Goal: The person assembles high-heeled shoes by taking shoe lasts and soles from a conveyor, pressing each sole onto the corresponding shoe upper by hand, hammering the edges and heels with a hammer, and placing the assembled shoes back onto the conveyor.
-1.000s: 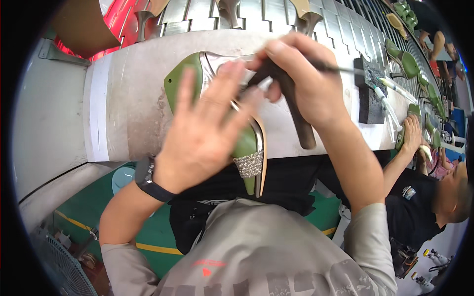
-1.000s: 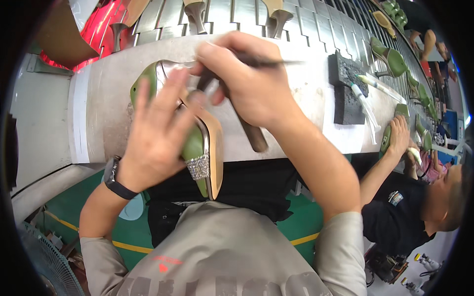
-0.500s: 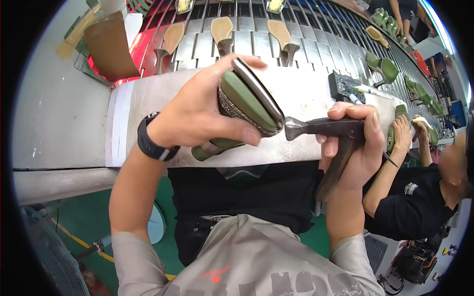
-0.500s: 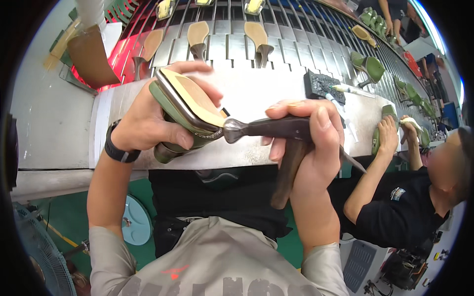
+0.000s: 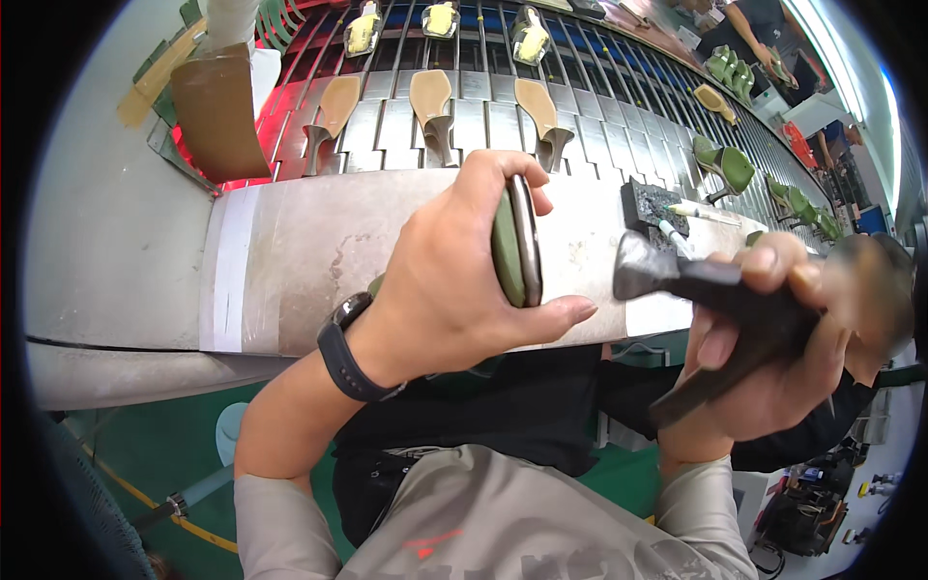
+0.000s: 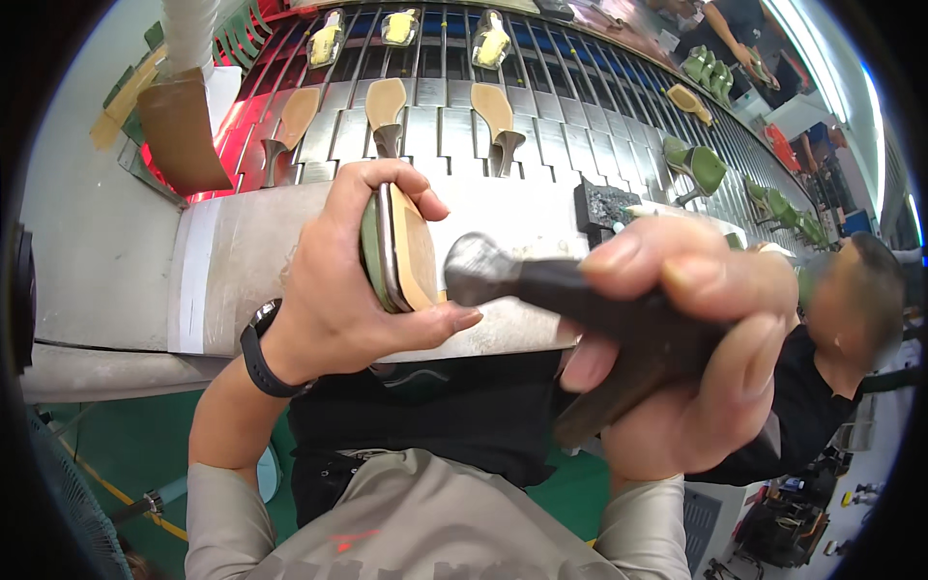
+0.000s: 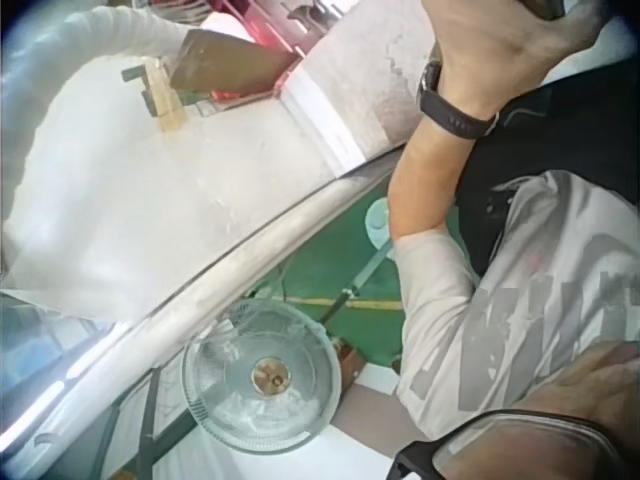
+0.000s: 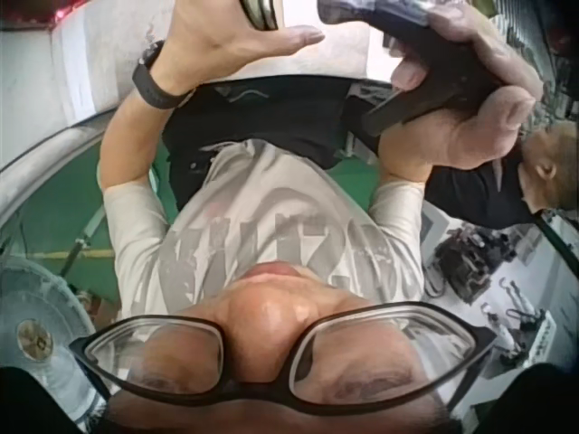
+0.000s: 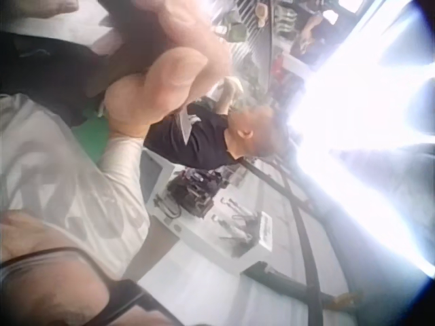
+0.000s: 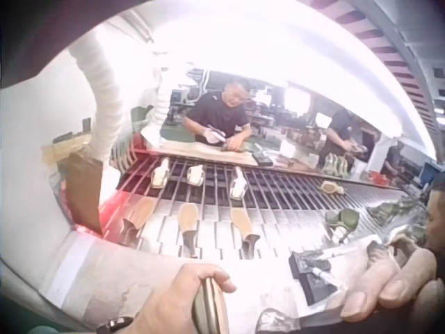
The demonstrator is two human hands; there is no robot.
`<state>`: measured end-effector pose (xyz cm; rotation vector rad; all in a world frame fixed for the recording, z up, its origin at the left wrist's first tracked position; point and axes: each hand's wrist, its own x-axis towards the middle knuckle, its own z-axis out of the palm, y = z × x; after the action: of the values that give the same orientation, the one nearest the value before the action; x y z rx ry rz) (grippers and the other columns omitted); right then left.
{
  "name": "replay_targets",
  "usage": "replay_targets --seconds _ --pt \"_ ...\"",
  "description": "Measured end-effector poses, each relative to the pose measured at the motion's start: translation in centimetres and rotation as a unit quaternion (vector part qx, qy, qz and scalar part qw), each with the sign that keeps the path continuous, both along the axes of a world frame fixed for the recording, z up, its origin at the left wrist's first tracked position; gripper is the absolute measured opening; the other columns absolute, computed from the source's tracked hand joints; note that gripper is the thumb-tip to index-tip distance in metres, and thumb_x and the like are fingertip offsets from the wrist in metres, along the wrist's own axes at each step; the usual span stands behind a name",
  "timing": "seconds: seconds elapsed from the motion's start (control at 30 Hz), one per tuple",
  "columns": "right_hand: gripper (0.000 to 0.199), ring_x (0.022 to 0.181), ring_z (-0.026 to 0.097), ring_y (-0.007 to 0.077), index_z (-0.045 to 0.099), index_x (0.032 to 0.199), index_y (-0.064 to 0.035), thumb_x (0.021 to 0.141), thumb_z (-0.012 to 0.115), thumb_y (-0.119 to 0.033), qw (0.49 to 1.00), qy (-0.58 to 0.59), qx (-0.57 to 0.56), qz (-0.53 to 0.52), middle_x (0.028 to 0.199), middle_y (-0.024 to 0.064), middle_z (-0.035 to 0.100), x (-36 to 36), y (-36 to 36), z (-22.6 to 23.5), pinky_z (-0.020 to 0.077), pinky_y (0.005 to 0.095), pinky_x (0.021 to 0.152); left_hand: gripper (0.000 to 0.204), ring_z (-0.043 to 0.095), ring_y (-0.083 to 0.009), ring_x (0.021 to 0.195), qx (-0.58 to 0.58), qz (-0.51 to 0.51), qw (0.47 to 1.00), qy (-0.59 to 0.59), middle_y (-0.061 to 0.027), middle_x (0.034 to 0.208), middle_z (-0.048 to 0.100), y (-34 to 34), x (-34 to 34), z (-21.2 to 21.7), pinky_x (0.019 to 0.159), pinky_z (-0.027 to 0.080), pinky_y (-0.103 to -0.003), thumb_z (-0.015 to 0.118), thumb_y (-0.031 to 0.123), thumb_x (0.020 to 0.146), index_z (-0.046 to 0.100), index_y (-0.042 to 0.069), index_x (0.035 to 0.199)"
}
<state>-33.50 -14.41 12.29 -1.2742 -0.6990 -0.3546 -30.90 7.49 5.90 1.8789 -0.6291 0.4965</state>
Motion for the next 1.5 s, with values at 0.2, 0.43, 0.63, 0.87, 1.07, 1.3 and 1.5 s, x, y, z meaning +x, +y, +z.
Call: replay_targets --seconds 0.2,0.43,0.63,0.87,1.07,1.3,1.5 --pt "0.034 0.043 0.049 0.0129 0.055 0.103 -0.0001 0.108 0.044 -0.031 0.996 0.049 -0.072 0.012 0.092 0.0258 0.064 1.5 2.3 1.6 0.0482 0.0251 0.043 0.076 0.067 -0.025 0.079 -0.006 0.001 1.0 -0.019 -0.0097 0.101 0.064 -0.8 -0.7 -0.3 0.071 0.055 -0.036 0.093 0.017 0.066 0.048 0.003 0.126" --pt "0.023 0.059 0.064 0.0159 0.065 0.104 0.0024 0.103 0.057 -0.019 0.981 0.078 -0.176 -0.017 0.09 0.0169 0.073 6.5 4.1 0.8 0.0543 0.0279 0.055 0.082 0.067 -0.0303 0.116 -0.007 0.007 0.998 0.057 -0.0208 0.133 0.063 2.3 -2.9 -0.2 0.097 0.053 -0.038 0.081 0.014 0.078 0.038 -0.002 0.147" --pt "0.039 0.108 0.065 0.0365 0.067 0.115 -0.002 0.076 0.068 -0.001 0.766 -0.207 -0.593 -0.135 0.127 0.0224 0.064 6.1 2.2 -12.0 0.0527 0.0463 0.09 0.057 0.055 -0.0318 0.134 -0.34 0.108 0.917 0.177 -0.022 0.146 0.054 7.7 -7.3 -1.3 0.116 0.043 -0.047 0.053 0.021 0.104 0.04 -0.007 0.151" --pt "0.048 0.117 0.069 0.0337 0.058 0.138 0.0033 0.101 0.069 -0.024 0.882 0.38 -0.188 0.206 0.139 0.0196 0.063 -3.4 4.5 -14.4 0.0546 0.0457 0.103 0.056 0.055 -0.0331 0.132 -0.613 0.067 0.776 0.13 -0.0206 0.139 0.059 12.0 -7.4 -3.7 0.116 0.04 -0.052 0.039 0.044 0.113 0.047 0.002 0.148" --pt "0.065 0.127 0.061 0.0431 0.041 0.152 0.0027 0.103 0.056 -0.037 0.711 0.462 0.309 0.43 0.14 0.0238 0.06 -2.4 6.3 -14.4 0.0562 0.0555 0.101 0.054 0.053 -0.0317 0.135 -0.585 -0.296 0.74 0.15 -0.0174 0.143 0.057 7.9 -4.7 -5.0 0.116 0.04 -0.05 0.04 0.044 0.113 0.049 0.002 0.147" --pt "0.046 0.1 0.069 0.0295 0.054 0.136 0.0046 0.101 0.061 -0.025 0.93 0.291 0.222 -0.026 0.121 0.0178 0.067 11.4 2.5 -10.9 0.0563 0.0447 0.089 0.022 0.07 -0.0199 0.078 0.044 0.184 0.969 0.162 -0.0108 0.09 0.072 8.5 -5.4 -13.5 0.072 0.055 -0.033 0.072 0.009 0.096 0.068 -0.001 0.115" --pt "0.046 0.106 0.068 0.0231 0.061 0.133 0.0029 0.096 0.073 -0.022 0.892 0.262 0.035 -0.367 0.119 0.013 0.071 28.5 -0.7 -13.7 0.0518 0.0368 0.093 0.02 0.063 -0.0271 0.065 0.171 0.201 0.964 0.015 -0.0073 0.074 0.065 6.1 -4.9 -13.1 0.059 0.048 -0.037 0.079 0.007 0.083 0.069 0.004 0.101"
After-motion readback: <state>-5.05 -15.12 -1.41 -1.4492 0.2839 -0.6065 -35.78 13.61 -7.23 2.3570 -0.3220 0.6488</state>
